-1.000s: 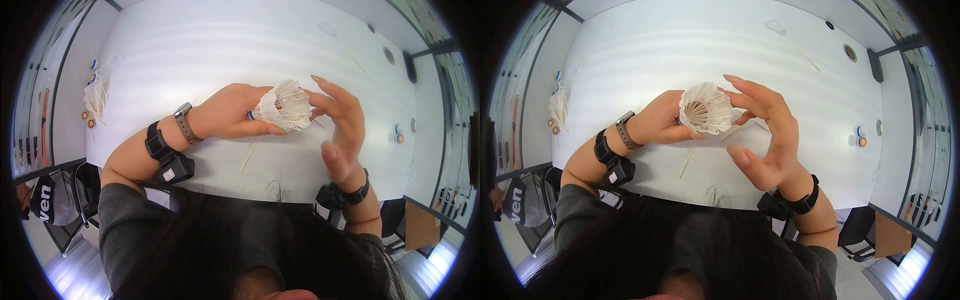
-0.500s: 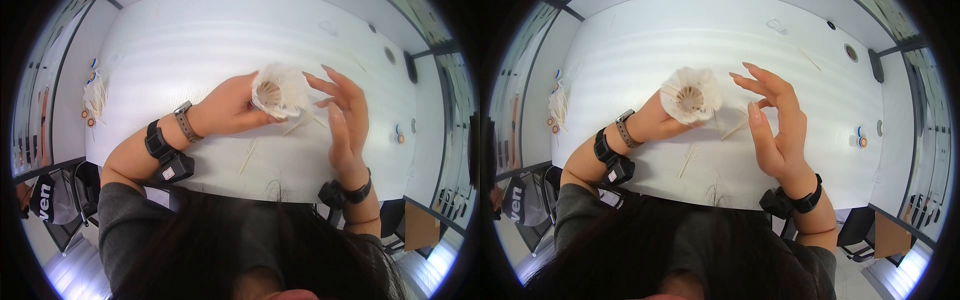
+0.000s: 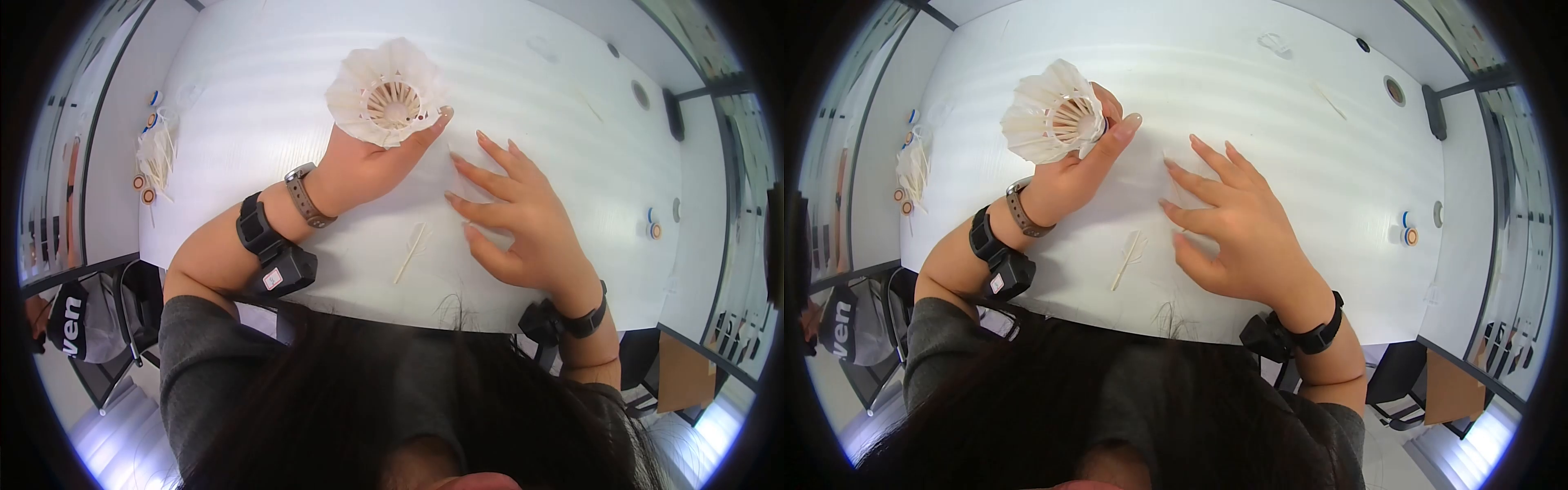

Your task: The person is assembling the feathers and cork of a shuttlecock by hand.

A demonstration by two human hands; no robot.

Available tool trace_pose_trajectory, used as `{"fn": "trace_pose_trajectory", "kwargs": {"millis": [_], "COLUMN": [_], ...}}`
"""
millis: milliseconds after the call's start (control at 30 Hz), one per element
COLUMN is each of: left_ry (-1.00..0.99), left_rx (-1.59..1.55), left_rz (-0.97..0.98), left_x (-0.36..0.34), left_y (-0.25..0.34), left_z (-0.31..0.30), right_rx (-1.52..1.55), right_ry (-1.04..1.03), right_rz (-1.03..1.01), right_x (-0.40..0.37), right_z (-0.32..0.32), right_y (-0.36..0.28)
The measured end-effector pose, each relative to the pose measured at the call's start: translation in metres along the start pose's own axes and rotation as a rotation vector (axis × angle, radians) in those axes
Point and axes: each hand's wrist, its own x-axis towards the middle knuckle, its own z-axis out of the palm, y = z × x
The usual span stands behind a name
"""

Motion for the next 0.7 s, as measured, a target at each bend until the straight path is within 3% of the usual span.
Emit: {"fn": "trace_pose_trajectory", "kwargs": {"millis": [400,500,567,667,700], "left_ry": [-0.071,-0.06,0.003,0.163,0.31], "left_rx": [-0.001,0.055,0.281,0.212,0.156], "left_rz": [-0.084,-0.313,-0.088,0.122,0.188], "left_x": [-0.002,-0.001,-0.003,0.0,0.001], "left_y": [-0.012,-0.004,-0.014,-0.014,-0.016], "left_z": [-0.005,-0.004,-0.007,-0.007,0.005], "right_rx": [-0.077,-0.069,-0.059,-0.08,-0.088], "right_ry": [0.019,-0.005,-0.006,0.006,0.002], "right_rz": [-0.008,0.009,0.032,0.033,0.027], "right_x": [0.001,0.002,0.002,0.002,0.002], "right_z": [-0.002,-0.003,-0.003,0.0,0.0], "right_y": [0.0,0.0,-0.001,0.001,0.001]}}
